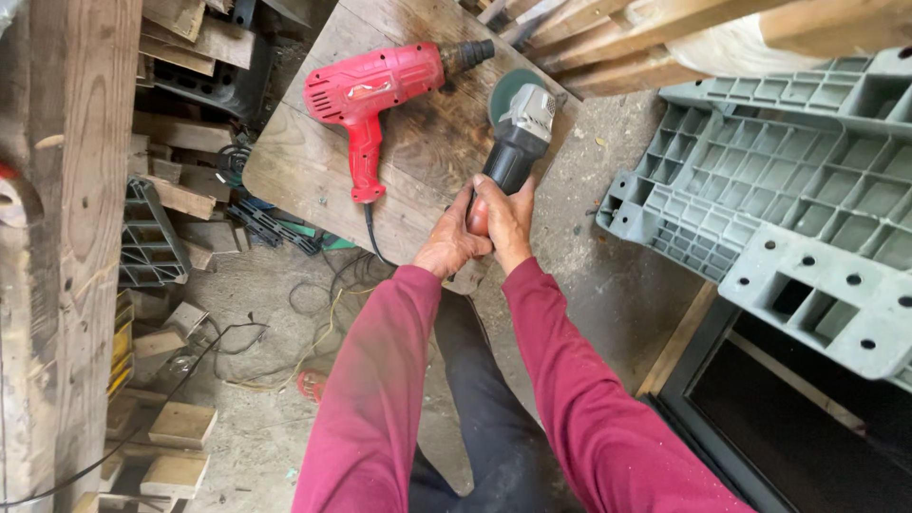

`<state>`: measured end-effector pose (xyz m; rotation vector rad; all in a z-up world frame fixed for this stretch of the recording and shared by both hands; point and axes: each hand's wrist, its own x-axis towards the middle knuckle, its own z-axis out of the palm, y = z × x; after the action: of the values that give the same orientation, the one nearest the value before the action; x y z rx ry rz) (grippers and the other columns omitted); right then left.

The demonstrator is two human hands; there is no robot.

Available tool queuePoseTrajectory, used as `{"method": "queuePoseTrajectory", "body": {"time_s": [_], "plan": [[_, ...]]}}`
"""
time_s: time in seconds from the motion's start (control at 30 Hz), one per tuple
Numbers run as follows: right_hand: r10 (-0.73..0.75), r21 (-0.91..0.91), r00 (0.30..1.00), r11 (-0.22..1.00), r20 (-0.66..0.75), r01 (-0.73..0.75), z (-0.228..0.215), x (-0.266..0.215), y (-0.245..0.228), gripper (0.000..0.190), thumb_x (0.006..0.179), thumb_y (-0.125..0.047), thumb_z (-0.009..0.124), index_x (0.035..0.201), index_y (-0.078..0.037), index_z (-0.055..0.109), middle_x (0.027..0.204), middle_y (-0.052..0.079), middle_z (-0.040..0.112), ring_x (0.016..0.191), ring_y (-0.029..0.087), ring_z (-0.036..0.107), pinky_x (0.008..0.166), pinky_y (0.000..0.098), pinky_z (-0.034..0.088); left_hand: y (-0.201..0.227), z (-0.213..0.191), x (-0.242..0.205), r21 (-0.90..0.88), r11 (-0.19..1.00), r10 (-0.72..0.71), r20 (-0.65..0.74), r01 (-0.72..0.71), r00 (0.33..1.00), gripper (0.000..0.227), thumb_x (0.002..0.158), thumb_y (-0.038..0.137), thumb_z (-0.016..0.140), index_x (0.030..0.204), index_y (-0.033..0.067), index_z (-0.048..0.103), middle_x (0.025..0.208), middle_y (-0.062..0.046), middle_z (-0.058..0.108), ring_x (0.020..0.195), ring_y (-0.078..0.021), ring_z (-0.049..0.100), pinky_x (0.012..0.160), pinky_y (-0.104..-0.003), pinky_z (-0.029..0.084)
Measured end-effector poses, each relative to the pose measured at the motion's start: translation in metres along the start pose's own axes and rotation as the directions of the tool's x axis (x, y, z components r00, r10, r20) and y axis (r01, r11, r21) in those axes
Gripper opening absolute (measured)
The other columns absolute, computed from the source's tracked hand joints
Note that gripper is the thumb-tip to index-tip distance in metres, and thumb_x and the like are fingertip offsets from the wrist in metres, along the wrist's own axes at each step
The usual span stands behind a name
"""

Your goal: The person uses a chisel to scrape and remove rough edges from a gray plastic pallet. They then switch to an angle grinder to smooth the surface of the pallet. Finally, they use a hand saw to cut a section of the pallet.

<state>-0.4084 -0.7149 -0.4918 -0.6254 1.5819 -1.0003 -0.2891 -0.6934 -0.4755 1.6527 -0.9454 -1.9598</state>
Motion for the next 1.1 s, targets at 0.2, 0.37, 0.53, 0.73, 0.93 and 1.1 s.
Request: {"method": "queuePoseTrajectory", "body": {"time_s": [0.2, 0.37, 0.53, 0.73, 0.93, 1.1], "plan": [[0.046, 0.024, 0.999, 0.999, 0.017, -0.046, 0.019, 0.011, 0.008, 0.065, 0.082, -0.019, 0.079, 0.132, -0.002, 0.041, 0.108, 0.007, 0.059, 0.092, 0.015, 0.06, 0.082, 0.0325, 0.054, -0.016, -0.001, 0.013, 0.299, 0.954, 0.078, -0.169, -0.024, 0.983, 0.112, 0.063, 0.008, 0.085, 0.159, 0.0095, 0.026, 0.122, -0.027, 0.059, 0.115, -0.0463, 0.06, 0.098, -0.048, 0.05], [0.028, -0.078, 0.999, 0.997, 0.018, -0.027, 0.023, 0.018, 0.014, 0.063, 0.083, -0.02, 0.08, 0.131, 0.0, 0.044, 0.104, 0.008, 0.058, 0.088, 0.017, 0.059, 0.081, 0.0341, 0.052, -0.016, 0.01, 0.008, 0.479, 0.878, 0.163, -0.309, 0.005, 0.937, 0.095, 0.067, 0.006, 0.083, 0.149, 0.0098, 0.036, 0.13, -0.028, 0.046, 0.118, -0.051, 0.051, 0.097, -0.055, 0.047], [-0.038, -0.054, 0.999, 0.998, 0.031, 0.039, 0.021, 0.02, 0.023, 0.062, 0.084, -0.02, 0.08, 0.131, -0.002, 0.043, 0.107, 0.005, 0.057, 0.091, 0.014, 0.058, 0.084, 0.0314, 0.052, -0.012, 0.01, 0.011, 0.524, 0.847, 0.107, -0.326, 0.085, 0.939, 0.089, 0.069, 0.012, 0.085, 0.143, 0.0102, 0.037, 0.133, -0.024, 0.046, 0.125, -0.0471, 0.045, 0.1, -0.057, 0.042], [0.117, 0.0, 0.993, 0.993, 0.032, -0.117, 0.023, 0.025, 0.028, 0.051, 0.084, -0.02, 0.081, 0.117, -0.002, 0.046, 0.098, 0.007, 0.059, 0.085, 0.016, 0.058, 0.077, 0.0334, 0.052, -0.007, 0.006, 0.007, 0.505, 0.857, 0.083, -0.334, 0.104, 0.939, 0.082, 0.072, 0.014, 0.085, 0.14, 0.0104, 0.039, 0.136, -0.023, 0.047, 0.13, -0.0455, 0.044, 0.103, -0.057, 0.042], [0.09, 0.094, 0.993, 0.991, 0.073, -0.097, 0.029, 0.022, 0.034, 0.046, 0.081, -0.01, 0.083, 0.111, -0.005, 0.049, 0.094, 0.005, 0.062, 0.08, 0.015, 0.062, 0.072, 0.0335, 0.054, -0.019, 0.004, 0.004, 0.486, 0.87, 0.129, -0.399, 0.09, 0.908, 0.088, 0.077, 0.012, 0.079, 0.151, 0.0098, 0.031, 0.138, -0.025, 0.045, 0.13, -0.0457, 0.043, 0.1, -0.059, 0.042], [0.128, 0.113, 0.981, 0.983, 0.145, -0.145, 0.024, 0.022, 0.041, 0.038, 0.086, -0.009, 0.079, 0.114, -0.003, 0.054, 0.098, 0.005, 0.065, 0.086, 0.017, 0.066, 0.076, 0.0336, 0.057, -0.02, 0.005, 0.002, 0.489, 0.861, 0.124, -0.473, 0.143, 0.872, 0.067, 0.089, 0.017, 0.064, 0.15, 0.011, 0.037, 0.138, -0.022, 0.048, 0.129, -0.0413, 0.047, 0.102, -0.056, 0.043]]}}
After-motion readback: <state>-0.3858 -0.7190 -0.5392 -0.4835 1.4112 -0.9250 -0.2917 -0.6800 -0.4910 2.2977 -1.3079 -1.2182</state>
